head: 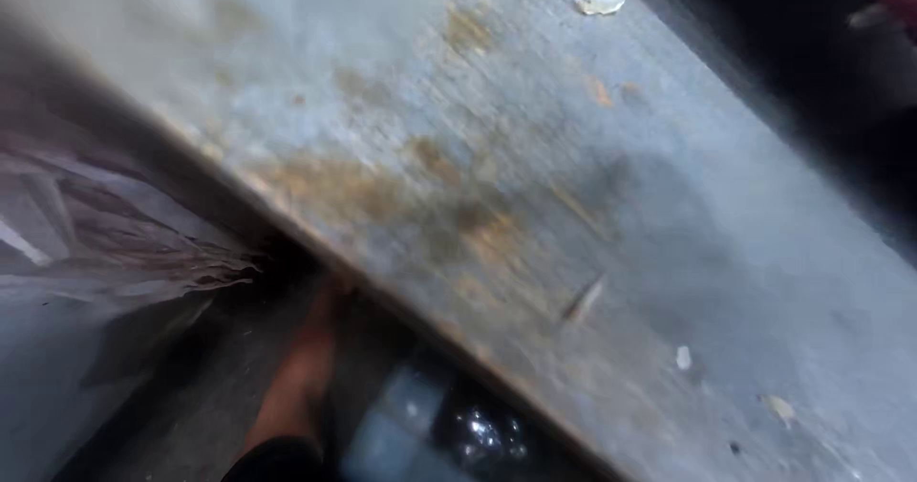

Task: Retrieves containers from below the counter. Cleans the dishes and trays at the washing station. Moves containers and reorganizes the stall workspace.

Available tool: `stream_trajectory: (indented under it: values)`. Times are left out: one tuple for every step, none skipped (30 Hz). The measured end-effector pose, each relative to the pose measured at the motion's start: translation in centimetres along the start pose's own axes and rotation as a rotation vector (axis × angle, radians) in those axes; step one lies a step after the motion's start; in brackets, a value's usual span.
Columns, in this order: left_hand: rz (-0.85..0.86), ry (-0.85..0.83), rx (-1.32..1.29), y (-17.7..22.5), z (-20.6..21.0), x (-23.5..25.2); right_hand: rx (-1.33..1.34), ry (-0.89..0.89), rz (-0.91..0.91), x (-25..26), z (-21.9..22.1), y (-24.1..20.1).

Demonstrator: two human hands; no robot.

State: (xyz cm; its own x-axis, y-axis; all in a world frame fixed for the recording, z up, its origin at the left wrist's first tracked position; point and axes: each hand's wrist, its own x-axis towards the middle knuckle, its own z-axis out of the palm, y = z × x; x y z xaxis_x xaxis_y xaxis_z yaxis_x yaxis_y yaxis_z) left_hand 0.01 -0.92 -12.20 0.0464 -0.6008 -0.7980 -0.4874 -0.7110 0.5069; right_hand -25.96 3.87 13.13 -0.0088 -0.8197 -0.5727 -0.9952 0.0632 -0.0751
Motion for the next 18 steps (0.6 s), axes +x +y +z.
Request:
stream_trajectory:
  values:
    - [0.037,0.081,-0.015,-2.2,1.8,3.6,-0.054,-0.092,0.065,1.0,0.6,-0.2]
    - [0.059,0.124,-0.019,-3.6,2.7,5.8,-0.131,-0.137,0.079,2.0,1.5,-0.1]
    - [0.057,0.133,-0.011,-4.0,2.8,6.3,-0.236,-0.133,0.034,2.8,2.9,0.5]
    - [0.051,0.147,-0.002,-4.1,2.6,5.9,-0.323,-0.084,-0.023,3.6,4.7,1.3]
    - [0.048,0.154,-0.004,-3.9,2.2,4.8,-0.379,-0.076,-0.051,4.1,5.6,1.2]
    - [0.035,0.159,-0.008,-3.8,1.7,3.6,-0.402,-0.122,-0.064,4.6,6.2,0.8]
    - [0.019,0.176,-0.022,-4.1,1.5,2.5,-0.370,-0.188,-0.067,4.9,6.5,0.3]
    - [0.007,0.206,-0.061,-4.6,1.3,1.5,-0.319,-0.224,-0.084,5.2,7.0,0.0]
    - [-0.010,0.235,-0.101,-5.2,1.2,0.0,-0.276,-0.221,-0.113,5.3,7.7,-0.1]
    - [-0.028,0.263,-0.142,-6.2,1.3,-1.2,-0.243,-0.225,-0.138,5.4,8.4,0.0]
    - [-0.045,0.278,-0.181,-7.4,1.5,-2.5,-0.196,-0.240,-0.163,5.7,9.1,0.3]
    - [-0.077,0.275,-0.219,-8.5,1.4,-4.2,-0.152,-0.239,-0.208,6.5,10.2,1.3]
    - [-0.129,0.264,-0.250,-9.4,1.4,-6.1,-0.106,-0.251,-0.223,7.4,11.3,2.3]
    - [-0.192,0.279,-0.281,-10.9,1.7,-7.5,-0.070,-0.293,-0.196,8.0,11.9,2.8]
    - [-0.261,0.317,-0.316,-12.6,2.3,-9.0,-0.001,-0.360,-0.126,8.1,11.6,2.4]
    - [-0.341,0.344,-0.348,-14.5,3.1,-10.7,0.120,-0.439,-0.033,7.7,10.8,1.6]
    - [-0.429,0.362,-0.367,-16.2,4.0,-12.7,0.233,-0.496,0.042,7.3,10.4,1.3]
    - [-0.500,0.376,-0.387,-17.4,4.7,-14.7,0.325,-0.504,0.077,7.1,10.2,1.4]
